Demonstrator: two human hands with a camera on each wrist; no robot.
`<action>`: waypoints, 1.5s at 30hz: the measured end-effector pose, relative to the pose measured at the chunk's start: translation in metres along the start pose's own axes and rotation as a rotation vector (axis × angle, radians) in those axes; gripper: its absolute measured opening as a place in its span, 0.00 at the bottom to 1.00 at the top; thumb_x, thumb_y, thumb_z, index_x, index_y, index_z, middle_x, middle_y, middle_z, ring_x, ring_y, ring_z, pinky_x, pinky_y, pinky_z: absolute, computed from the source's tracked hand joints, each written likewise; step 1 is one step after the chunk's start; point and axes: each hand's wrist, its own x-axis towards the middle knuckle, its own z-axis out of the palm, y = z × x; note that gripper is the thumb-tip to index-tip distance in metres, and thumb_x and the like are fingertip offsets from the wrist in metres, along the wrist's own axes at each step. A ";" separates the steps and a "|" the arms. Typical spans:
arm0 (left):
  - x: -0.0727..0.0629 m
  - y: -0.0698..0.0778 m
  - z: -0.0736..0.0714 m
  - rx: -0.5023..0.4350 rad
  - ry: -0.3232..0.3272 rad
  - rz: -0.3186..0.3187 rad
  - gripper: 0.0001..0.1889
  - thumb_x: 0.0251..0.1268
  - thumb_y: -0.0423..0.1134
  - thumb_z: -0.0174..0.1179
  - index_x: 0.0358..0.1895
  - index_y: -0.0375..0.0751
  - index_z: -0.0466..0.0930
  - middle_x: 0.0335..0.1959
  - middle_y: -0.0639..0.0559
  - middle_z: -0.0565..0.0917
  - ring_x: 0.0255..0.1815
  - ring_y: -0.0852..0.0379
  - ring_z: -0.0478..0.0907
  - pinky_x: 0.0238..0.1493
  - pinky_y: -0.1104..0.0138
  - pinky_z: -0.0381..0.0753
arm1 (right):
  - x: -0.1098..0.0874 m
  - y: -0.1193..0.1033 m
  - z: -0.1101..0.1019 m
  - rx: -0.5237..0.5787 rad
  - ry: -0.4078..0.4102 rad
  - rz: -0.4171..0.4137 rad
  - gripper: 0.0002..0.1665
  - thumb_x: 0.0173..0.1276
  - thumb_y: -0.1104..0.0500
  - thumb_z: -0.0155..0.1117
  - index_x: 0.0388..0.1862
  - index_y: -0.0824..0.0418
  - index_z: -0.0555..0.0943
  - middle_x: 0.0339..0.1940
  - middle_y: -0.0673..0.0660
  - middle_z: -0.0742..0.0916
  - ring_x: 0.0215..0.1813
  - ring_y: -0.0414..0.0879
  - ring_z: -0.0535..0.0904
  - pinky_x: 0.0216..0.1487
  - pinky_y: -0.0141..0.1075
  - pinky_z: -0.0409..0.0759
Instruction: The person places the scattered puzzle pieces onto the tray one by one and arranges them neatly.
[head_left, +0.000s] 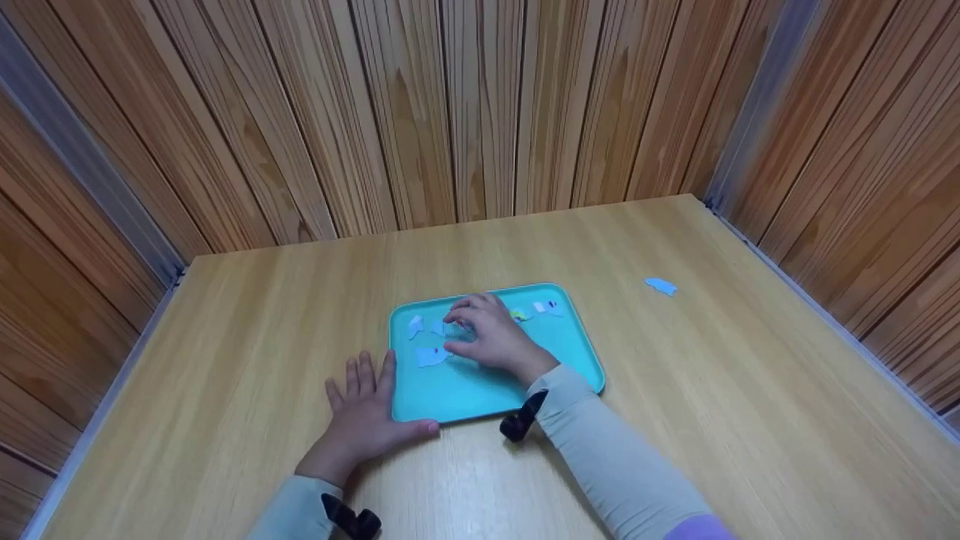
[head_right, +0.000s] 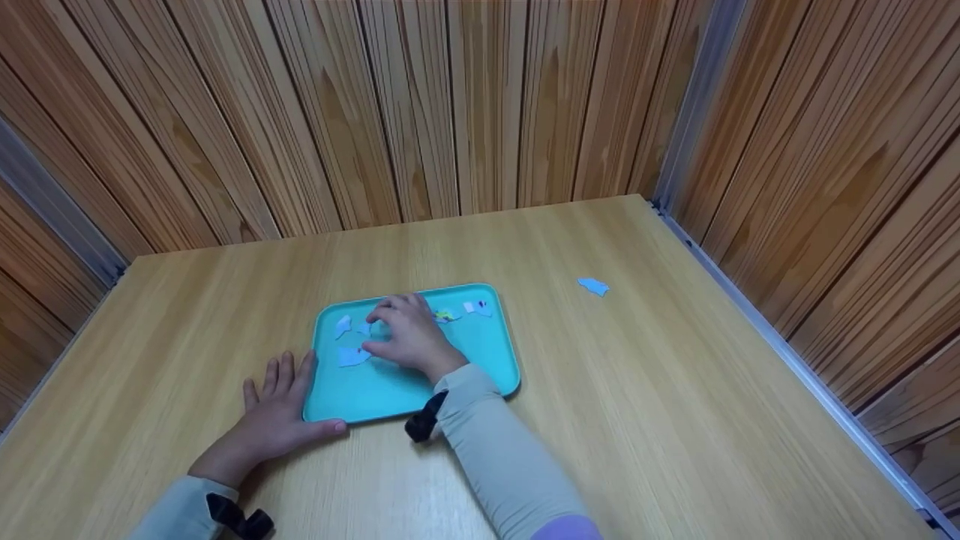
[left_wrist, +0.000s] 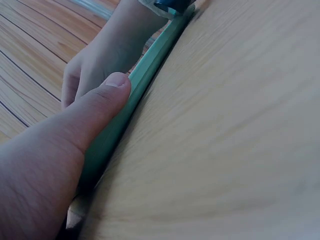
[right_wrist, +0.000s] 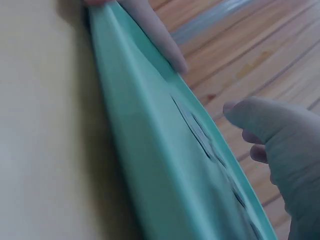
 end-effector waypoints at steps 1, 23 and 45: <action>0.000 0.000 0.000 -0.004 -0.002 -0.004 0.73 0.40 0.87 0.55 0.83 0.45 0.33 0.81 0.31 0.28 0.79 0.31 0.19 0.66 0.30 0.15 | -0.002 0.004 -0.005 0.018 0.009 0.017 0.23 0.68 0.44 0.70 0.59 0.51 0.84 0.65 0.49 0.78 0.72 0.50 0.63 0.72 0.51 0.65; -0.002 0.000 0.003 -0.041 0.020 0.000 0.74 0.39 0.86 0.58 0.83 0.46 0.34 0.81 0.31 0.28 0.80 0.32 0.19 0.66 0.32 0.13 | -0.072 0.133 -0.100 0.108 0.352 0.233 0.26 0.72 0.54 0.67 0.65 0.63 0.78 0.69 0.64 0.74 0.74 0.63 0.59 0.69 0.60 0.63; -0.001 0.000 0.000 -0.049 0.011 0.001 0.72 0.41 0.86 0.58 0.83 0.46 0.34 0.81 0.32 0.28 0.80 0.33 0.19 0.66 0.32 0.13 | -0.117 0.208 -0.153 -0.124 0.452 0.534 0.34 0.71 0.50 0.63 0.67 0.71 0.73 0.67 0.74 0.72 0.69 0.71 0.60 0.67 0.62 0.58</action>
